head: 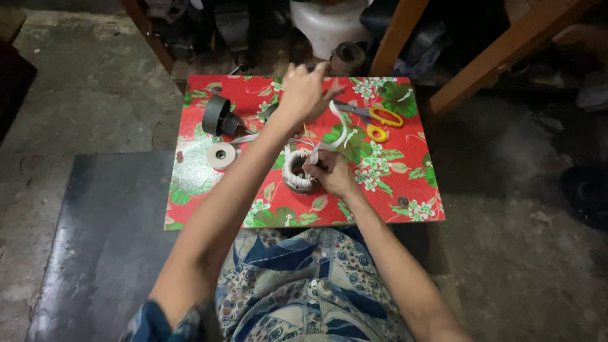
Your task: The person wraps a white ribbon or tape around a cylindrical object, likely a motor or spool, on a red floral table. They repeatedly pull the ribbon taut and wind it around the object's circumference, occasionally adjusting the position of the object and the ribbon ends.
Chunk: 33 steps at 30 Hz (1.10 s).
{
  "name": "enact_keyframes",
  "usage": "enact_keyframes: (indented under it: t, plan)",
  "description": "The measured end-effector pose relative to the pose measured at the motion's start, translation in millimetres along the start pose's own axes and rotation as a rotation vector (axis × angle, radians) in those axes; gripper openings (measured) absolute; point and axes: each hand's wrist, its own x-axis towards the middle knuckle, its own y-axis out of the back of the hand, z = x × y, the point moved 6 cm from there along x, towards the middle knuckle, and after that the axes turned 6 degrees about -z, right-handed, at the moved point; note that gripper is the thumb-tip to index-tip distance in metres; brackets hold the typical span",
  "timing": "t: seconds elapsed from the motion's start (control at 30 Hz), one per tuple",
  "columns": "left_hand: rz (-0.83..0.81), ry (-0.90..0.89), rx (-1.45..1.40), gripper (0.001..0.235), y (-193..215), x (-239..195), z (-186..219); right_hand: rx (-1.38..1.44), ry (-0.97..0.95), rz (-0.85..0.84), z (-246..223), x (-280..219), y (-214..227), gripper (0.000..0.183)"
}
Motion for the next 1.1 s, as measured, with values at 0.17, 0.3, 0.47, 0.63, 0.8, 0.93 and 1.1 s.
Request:
enact_keyframes:
  t: [0.17,0.3,0.47,0.63,0.8,0.93,1.1]
  plan:
    - [0.274,-0.003,-0.154,0.037,26.9,-182.0,37.0,0.291,0.018,-0.05,-1.8,4.0,-5.8,0.014]
    - [0.235,-0.128,-0.307,0.075,19.0,-243.3,62.5,0.026,0.086,-0.011,-17.9,7.3,4.1,0.005]
    - [0.175,0.04,-0.295,0.077,-1.9,-236.0,39.2,-0.109,0.117,0.029,-35.2,6.9,11.7,0.007]
    - [0.223,0.07,-0.331,0.059,-7.0,-235.8,33.8,-0.154,0.208,0.046,-41.5,9.4,10.9,0.009]
    - [0.278,0.062,-0.267,0.034,-9.1,-237.2,33.7,-0.064,-0.017,0.003,-17.4,15.4,6.5,0.016]
    - [0.258,0.006,-0.158,0.032,-9.1,-234.1,33.8,0.059,-0.122,-0.022,-4.0,21.3,1.9,0.015]
    - [0.292,0.017,-0.203,0.038,-8.9,-234.1,36.0,0.005,-0.078,0.015,0.3,20.9,1.8,0.014]
